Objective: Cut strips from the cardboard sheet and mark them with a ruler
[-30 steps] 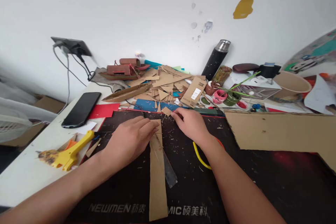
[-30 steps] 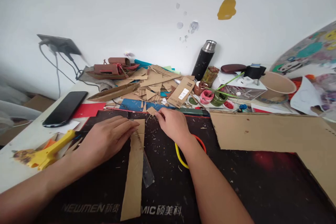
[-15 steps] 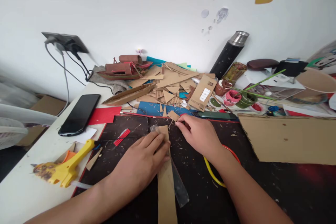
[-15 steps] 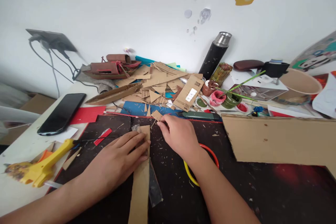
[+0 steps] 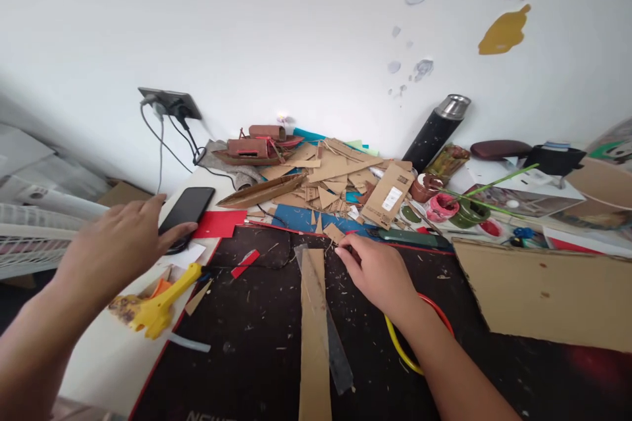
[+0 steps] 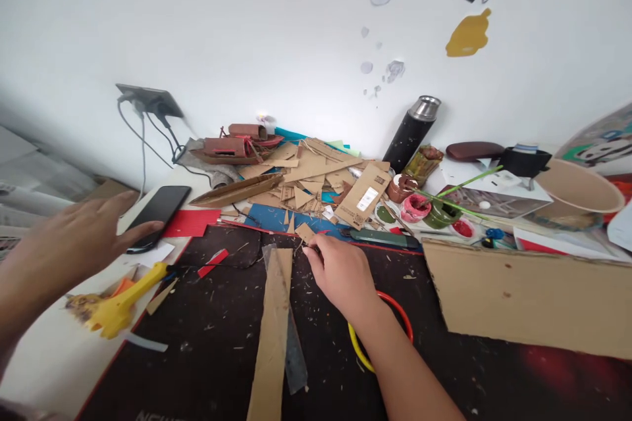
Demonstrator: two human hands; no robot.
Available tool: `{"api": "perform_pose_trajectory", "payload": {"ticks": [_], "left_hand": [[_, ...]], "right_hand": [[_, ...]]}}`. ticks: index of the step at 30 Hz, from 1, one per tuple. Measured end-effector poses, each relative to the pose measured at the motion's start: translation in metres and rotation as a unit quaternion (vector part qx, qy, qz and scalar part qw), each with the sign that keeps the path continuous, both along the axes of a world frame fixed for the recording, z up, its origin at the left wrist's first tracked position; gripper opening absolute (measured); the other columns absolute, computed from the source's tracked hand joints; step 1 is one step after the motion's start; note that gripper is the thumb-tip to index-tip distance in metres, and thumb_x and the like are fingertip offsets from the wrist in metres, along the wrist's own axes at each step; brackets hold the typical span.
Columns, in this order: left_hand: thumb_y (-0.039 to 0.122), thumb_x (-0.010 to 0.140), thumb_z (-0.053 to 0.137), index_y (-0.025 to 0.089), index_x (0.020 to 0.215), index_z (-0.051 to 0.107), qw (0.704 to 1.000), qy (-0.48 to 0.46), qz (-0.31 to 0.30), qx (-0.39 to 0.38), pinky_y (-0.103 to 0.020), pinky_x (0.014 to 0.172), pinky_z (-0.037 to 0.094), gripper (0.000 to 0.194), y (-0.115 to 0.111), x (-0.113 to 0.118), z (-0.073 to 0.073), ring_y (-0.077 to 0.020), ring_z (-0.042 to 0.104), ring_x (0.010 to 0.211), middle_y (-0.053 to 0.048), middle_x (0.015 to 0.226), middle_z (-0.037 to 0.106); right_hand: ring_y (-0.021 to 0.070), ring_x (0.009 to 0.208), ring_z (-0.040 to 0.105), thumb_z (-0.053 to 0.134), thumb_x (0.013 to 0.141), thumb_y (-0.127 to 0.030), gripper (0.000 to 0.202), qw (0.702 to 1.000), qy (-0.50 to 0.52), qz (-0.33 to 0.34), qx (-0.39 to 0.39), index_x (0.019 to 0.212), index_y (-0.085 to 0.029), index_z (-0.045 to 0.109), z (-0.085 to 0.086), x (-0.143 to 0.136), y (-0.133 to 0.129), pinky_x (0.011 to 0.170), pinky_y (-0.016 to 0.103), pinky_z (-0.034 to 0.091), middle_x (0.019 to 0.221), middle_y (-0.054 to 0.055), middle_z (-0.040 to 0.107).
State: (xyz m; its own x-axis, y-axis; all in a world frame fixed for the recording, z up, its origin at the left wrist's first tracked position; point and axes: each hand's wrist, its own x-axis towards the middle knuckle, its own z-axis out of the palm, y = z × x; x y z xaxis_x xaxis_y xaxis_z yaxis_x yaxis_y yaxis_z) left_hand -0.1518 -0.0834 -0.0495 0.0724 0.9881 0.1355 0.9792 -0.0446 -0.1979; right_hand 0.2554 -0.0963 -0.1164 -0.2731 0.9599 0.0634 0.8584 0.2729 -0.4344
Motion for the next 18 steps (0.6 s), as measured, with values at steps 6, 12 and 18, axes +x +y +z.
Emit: {"api": "perform_pose_trajectory", "payload": {"ticks": [6, 12, 18], "left_hand": [[0.065, 0.109, 0.036, 0.018, 0.115, 0.064, 0.988, 0.079, 0.060, -0.122, -0.031, 0.058, 0.045, 0.055, 0.000, -0.001, -0.007, -0.0338, 0.077, 0.077, -0.011, 0.087, 0.082], [0.063, 0.107, 0.044, 0.016, 0.109, 0.065, 0.993, 0.021, 0.035, -0.112, -0.025, 0.054, 0.037, 0.052, 0.012, -0.016, -0.015, -0.0291, 0.075, 0.071, -0.011, 0.084, 0.080], [0.069, 0.103, 0.038, 0.006, 0.127, 0.064, 0.973, -0.001, 0.118, -0.199, -0.033, 0.066, 0.045, 0.072, 0.045, -0.005, -0.011, -0.0399, 0.075, 0.098, -0.027, 0.115, 0.078]], "right_hand": [[0.0262, 0.093, 0.080, 0.061, 0.109, -0.031, 0.015, 1.000, 0.005, 0.001, -0.006, 0.108, -0.025, 0.074, 0.001, 0.000, 0.000, 0.075, 0.033, 0.048, 0.108, 0.004, 0.085], [0.0267, 0.097, 0.080, 0.063, 0.109, -0.032, 0.015, 1.000, -0.010, -0.002, -0.016, 0.111, -0.024, 0.075, 0.004, -0.002, -0.001, 0.077, 0.034, 0.049, 0.111, 0.004, 0.084], [0.0259, 0.101, 0.079, 0.062, 0.111, -0.032, 0.017, 0.999, -0.027, -0.001, -0.034, 0.116, -0.023, 0.074, 0.012, -0.005, -0.004, 0.079, 0.032, 0.049, 0.114, 0.006, 0.084]]}}
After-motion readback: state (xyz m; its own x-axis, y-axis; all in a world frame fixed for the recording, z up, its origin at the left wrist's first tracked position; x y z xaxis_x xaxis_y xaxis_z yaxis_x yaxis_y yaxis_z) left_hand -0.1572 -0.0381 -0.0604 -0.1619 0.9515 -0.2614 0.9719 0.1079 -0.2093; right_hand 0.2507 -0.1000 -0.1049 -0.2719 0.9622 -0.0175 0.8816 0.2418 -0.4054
